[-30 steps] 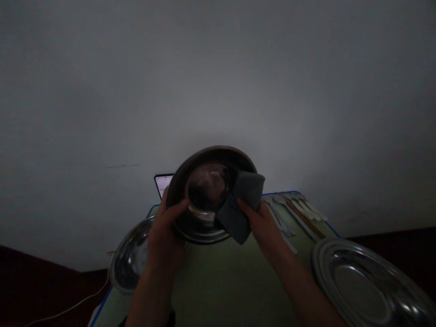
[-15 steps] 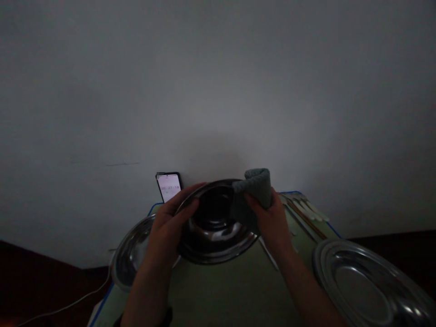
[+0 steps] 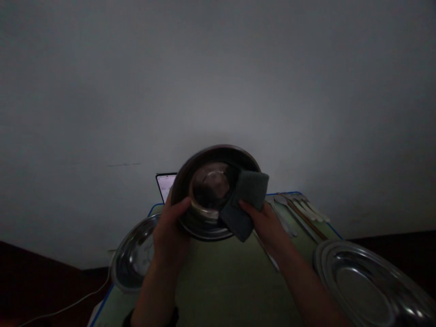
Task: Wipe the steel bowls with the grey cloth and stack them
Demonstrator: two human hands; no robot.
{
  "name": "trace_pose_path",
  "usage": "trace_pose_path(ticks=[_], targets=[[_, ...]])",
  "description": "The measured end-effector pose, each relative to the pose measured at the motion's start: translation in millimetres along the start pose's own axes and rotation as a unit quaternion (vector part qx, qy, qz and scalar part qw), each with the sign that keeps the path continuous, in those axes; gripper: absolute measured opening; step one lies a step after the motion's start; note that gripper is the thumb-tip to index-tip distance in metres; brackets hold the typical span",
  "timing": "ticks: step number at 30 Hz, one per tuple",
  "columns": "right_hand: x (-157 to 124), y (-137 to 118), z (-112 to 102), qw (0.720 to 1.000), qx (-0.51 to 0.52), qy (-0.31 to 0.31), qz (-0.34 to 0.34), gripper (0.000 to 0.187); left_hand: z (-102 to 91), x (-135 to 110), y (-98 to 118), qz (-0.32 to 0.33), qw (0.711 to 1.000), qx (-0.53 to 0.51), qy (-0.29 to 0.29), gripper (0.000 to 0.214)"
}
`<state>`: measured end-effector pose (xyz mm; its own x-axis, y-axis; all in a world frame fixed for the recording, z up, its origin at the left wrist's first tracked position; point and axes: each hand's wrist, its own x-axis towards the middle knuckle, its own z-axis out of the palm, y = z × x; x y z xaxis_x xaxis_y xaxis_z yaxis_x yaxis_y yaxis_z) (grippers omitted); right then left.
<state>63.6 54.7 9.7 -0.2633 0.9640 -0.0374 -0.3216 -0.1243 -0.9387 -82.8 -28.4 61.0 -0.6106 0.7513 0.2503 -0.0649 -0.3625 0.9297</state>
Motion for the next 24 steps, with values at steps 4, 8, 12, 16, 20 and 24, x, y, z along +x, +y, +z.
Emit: trace_pose_path(ticks=[4, 8, 12, 16, 20, 24], targets=[[4.1, -16.0, -17.0, 0.997, -0.070, 0.006, -0.033, 0.046, -7.4, 10.0, 10.1, -0.112, 0.991, -0.046, -0.050, 0.031], [2.0, -9.8, -11.2, 0.990, -0.112, 0.052, -0.070, 0.051, -8.1, 10.2, 3.2, -0.126, 0.992, -0.024, -0.012, 0.035], [-9.7, 6.4, 14.2, 0.992, -0.054, 0.094, -0.067, 0.054, -6.8, -0.8, -15.1, 0.023, 0.988, 0.099, 0.118, 0.033], [-20.6, 12.0, 30.8, 0.999, -0.025, 0.024, 0.002, 0.052, -9.6, -8.1, -24.4, 0.102, 0.968, 0.203, 0.111, 0.050], [-13.5, 9.2, 20.2, 0.999, -0.039, 0.001, 0.002, 0.049, -3.0, -3.0, -9.8, 0.065, 0.985, 0.146, 0.058, 0.030], [2.7, 3.0, -0.3, 0.996, -0.019, 0.070, -0.044, 0.053, -1.2, 2.4, 1.9, -0.025, 0.997, 0.075, 0.003, 0.024]])
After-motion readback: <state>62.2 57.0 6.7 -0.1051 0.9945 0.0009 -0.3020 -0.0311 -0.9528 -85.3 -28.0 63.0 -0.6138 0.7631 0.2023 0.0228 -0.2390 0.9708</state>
